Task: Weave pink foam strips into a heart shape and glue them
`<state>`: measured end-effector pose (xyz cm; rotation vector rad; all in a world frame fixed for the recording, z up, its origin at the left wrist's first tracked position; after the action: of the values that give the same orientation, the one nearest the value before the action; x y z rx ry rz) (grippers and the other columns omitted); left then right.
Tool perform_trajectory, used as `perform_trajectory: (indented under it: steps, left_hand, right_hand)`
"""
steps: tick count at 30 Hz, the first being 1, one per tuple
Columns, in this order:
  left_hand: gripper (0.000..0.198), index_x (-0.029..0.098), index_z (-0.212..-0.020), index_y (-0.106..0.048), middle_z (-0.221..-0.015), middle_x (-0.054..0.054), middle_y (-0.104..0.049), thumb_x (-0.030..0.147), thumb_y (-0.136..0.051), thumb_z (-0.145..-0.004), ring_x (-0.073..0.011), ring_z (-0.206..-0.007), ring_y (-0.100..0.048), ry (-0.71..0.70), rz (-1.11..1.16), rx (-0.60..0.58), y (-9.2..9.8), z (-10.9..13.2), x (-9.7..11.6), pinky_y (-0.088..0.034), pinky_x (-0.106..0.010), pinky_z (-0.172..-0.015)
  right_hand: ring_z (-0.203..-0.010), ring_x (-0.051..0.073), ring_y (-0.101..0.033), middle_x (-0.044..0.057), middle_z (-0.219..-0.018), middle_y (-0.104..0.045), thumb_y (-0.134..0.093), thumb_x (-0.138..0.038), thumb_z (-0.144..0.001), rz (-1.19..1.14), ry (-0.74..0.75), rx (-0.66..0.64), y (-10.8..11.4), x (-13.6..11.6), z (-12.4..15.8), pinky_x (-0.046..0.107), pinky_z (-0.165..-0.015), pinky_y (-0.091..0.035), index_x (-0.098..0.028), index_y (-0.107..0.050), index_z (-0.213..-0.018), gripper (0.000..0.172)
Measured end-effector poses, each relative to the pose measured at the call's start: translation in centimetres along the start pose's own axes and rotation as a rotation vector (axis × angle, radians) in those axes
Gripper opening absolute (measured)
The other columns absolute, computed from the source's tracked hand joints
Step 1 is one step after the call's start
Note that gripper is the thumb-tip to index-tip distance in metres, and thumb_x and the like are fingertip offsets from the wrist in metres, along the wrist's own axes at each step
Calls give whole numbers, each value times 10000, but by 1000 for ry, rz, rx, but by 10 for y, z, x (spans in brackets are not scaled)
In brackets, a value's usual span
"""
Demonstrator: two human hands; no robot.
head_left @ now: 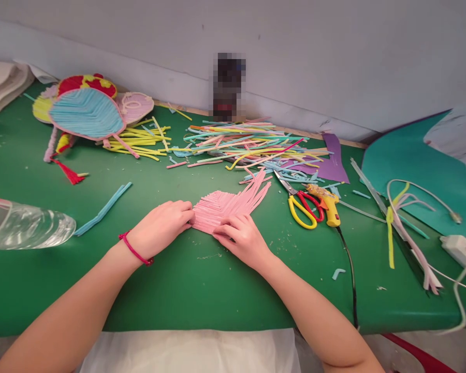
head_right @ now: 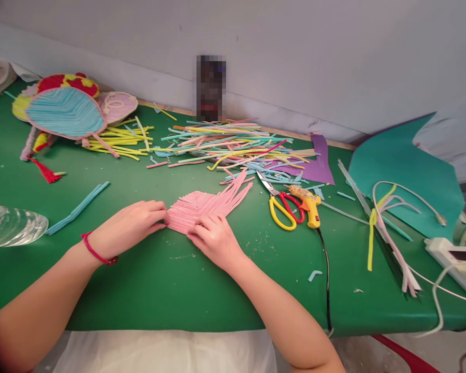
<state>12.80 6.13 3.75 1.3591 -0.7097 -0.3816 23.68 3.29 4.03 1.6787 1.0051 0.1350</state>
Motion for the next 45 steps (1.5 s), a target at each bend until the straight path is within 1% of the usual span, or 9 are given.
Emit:
perform_trajectory:
  steps: [6, 11, 15, 18, 22, 28, 36, 40, 45]
  left_hand:
    - [153, 192, -807, -591, -844, -25, -591, 162, -475, -902, -177, -731, -567, -20, 41, 24, 6, 1, 3, -397, -305, -651]
    - [259, 184, -799, -591, -856, -45, -595, 223, -388, -955, -173, -721, -556, -19, 42, 169, 19, 2, 6, -406, -313, -649]
    - [287, 182, -811, -587, -864, -50, -604, 260, -366, -977, -167, -733, -547, -98, -18, 176, 16, 0, 21, -410, -314, -661]
    - [253, 182, -850, -587, -895, -48, -611, 242, -375, -975, -166, -750, -548, -171, -24, 166, 11, -2, 35, -408, -311, -662]
    - [225, 184, -863, -590, -894, -47, -607, 189, -387, -959, -172, -777, -554, -188, 2, 140, 3, -4, 41, -411, -314, -676]
    - [245, 184, -866, -595, -881, -48, -599, 174, -369, -960, -173, -768, -547, -180, 25, 130, -1, -5, 38, -405, -310, -675]
    - [231, 175, -821, -599, -853, -40, -605, 222, -418, -956, -164, -757, -557, -183, -40, 154, -1, -6, 42, -417, -309, -709]
    - [228, 172, -799, -594, -830, -37, -605, 220, -431, -951, -171, -780, -559, -187, -72, 178, -1, -6, 45, -424, -322, -751]
    - [230, 168, -815, -592, -855, -37, -617, 186, -411, -955, -168, -793, -565, -197, -111, 181, -4, -6, 45, -430, -321, -765]
  right_hand:
    - [-819, 146, -614, 23, -836, -675, -563, -255, -916, -43, -25, -1, 6, 6, 1, 310, -761, -397, -213, -659, -828, 137]
    - [-834, 169, -607, 35, -865, -674, -552, -229, -915, -38, -130, 27, 29, 25, 4, 327, -775, -421, -223, -663, -875, 118]
    - [-817, 181, -593, 43, -854, -668, -544, -224, -917, -24, -200, 109, 54, 40, 7, 334, -755, -434, -221, -659, -887, 118]
    - [-808, 185, -593, 40, -840, -661, -567, -233, -905, -26, -217, 139, 63, 45, 8, 337, -750, -440, -226, -659, -878, 96]
    - [-818, 182, -600, 36, -852, -660, -574, -242, -902, -48, -175, 28, 51, 39, 6, 336, -762, -439, -234, -662, -879, 91]
    - [-858, 165, -588, 26, -865, -644, -601, -236, -887, -74, -57, -145, 24, 21, 5, 311, -794, -424, -225, -653, -884, 53]
    - [-901, 173, -572, 43, -936, -623, -606, -271, -884, -39, -59, -145, 17, 20, 7, 336, -851, -396, -212, -623, -928, 75]
    - [-929, 184, -555, 41, -950, -616, -640, -278, -852, -33, -56, -194, 11, 19, 7, 339, -849, -394, -207, -602, -927, 110]
    - [-913, 180, -548, 32, -908, -610, -605, -234, -868, -54, -59, -211, 7, 18, 6, 336, -848, -388, -201, -582, -864, 40]
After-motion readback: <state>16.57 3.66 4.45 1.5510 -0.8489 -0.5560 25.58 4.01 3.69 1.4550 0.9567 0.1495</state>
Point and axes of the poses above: each hand's wrist, its own z-axis away from the middle knuckle, its own y-axis out of the back of the hand, x = y × z, the point moved 10 cm from there along -z, towards the middle knuckle
